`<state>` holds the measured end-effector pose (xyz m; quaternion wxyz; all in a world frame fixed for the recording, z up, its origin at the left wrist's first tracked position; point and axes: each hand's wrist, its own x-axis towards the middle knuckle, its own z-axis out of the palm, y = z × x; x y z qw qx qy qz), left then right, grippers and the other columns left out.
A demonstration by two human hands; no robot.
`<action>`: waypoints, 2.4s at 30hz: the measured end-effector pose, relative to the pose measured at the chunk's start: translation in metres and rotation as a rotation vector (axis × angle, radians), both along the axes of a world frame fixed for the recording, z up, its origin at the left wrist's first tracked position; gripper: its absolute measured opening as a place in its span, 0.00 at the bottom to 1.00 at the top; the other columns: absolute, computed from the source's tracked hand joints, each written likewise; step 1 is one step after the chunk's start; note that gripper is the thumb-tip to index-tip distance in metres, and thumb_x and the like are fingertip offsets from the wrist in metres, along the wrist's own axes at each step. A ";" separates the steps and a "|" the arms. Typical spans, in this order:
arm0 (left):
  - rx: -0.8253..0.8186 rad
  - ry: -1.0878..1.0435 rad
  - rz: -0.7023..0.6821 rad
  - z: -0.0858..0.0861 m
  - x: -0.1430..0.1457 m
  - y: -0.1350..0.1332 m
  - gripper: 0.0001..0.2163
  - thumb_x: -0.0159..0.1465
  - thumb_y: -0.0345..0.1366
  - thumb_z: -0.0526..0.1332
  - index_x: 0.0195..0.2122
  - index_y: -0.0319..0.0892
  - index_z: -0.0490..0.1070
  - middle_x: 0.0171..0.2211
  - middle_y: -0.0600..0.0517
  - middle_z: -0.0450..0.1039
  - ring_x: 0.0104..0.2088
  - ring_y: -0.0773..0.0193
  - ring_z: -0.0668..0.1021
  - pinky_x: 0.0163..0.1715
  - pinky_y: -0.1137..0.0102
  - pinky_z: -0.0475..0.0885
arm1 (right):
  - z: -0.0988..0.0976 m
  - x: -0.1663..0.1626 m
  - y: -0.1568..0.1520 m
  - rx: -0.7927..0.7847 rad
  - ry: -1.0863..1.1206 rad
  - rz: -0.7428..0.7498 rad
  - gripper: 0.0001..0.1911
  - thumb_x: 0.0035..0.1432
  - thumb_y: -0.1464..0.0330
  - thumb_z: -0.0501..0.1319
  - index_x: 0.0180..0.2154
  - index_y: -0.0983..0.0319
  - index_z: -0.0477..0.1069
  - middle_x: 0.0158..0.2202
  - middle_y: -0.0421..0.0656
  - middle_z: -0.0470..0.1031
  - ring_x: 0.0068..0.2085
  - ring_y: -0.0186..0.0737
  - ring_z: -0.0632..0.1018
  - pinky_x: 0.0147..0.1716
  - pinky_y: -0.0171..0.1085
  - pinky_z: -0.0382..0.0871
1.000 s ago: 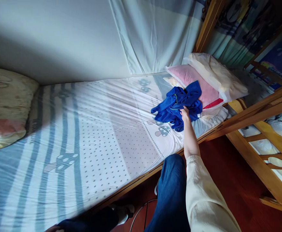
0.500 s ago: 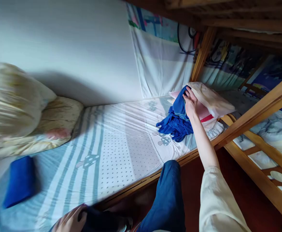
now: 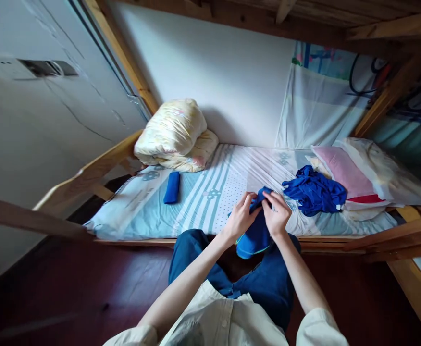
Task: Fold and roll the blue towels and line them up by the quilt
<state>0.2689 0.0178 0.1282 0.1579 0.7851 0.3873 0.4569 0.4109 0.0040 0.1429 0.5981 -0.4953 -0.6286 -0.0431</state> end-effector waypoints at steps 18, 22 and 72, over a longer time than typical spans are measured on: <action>0.299 0.358 -0.046 0.063 -0.116 -0.026 0.22 0.69 0.22 0.46 0.60 0.43 0.66 0.46 0.45 0.77 0.46 0.63 0.82 0.45 0.71 0.79 | -0.088 -0.005 0.011 -0.352 -0.003 0.066 0.04 0.54 0.66 0.60 0.32 0.57 0.72 0.31 0.42 0.77 0.33 0.44 0.79 0.31 0.39 0.73; 0.272 0.405 0.079 0.067 -0.162 -0.007 0.23 0.68 0.23 0.46 0.60 0.44 0.69 0.49 0.46 0.77 0.48 0.61 0.81 0.51 0.68 0.78 | -0.105 0.033 0.006 -0.559 -0.007 -0.015 0.04 0.50 0.68 0.57 0.28 0.55 0.70 0.25 0.41 0.78 0.27 0.46 0.79 0.28 0.40 0.73; -0.763 0.588 0.077 0.017 -0.333 0.145 0.20 0.63 0.49 0.59 0.37 0.35 0.80 0.25 0.53 0.82 0.29 0.64 0.83 0.34 0.73 0.76 | 0.019 0.180 0.076 -1.295 -0.080 0.232 0.14 0.45 0.59 0.76 0.26 0.64 0.82 0.21 0.47 0.80 0.23 0.44 0.82 0.21 0.35 0.77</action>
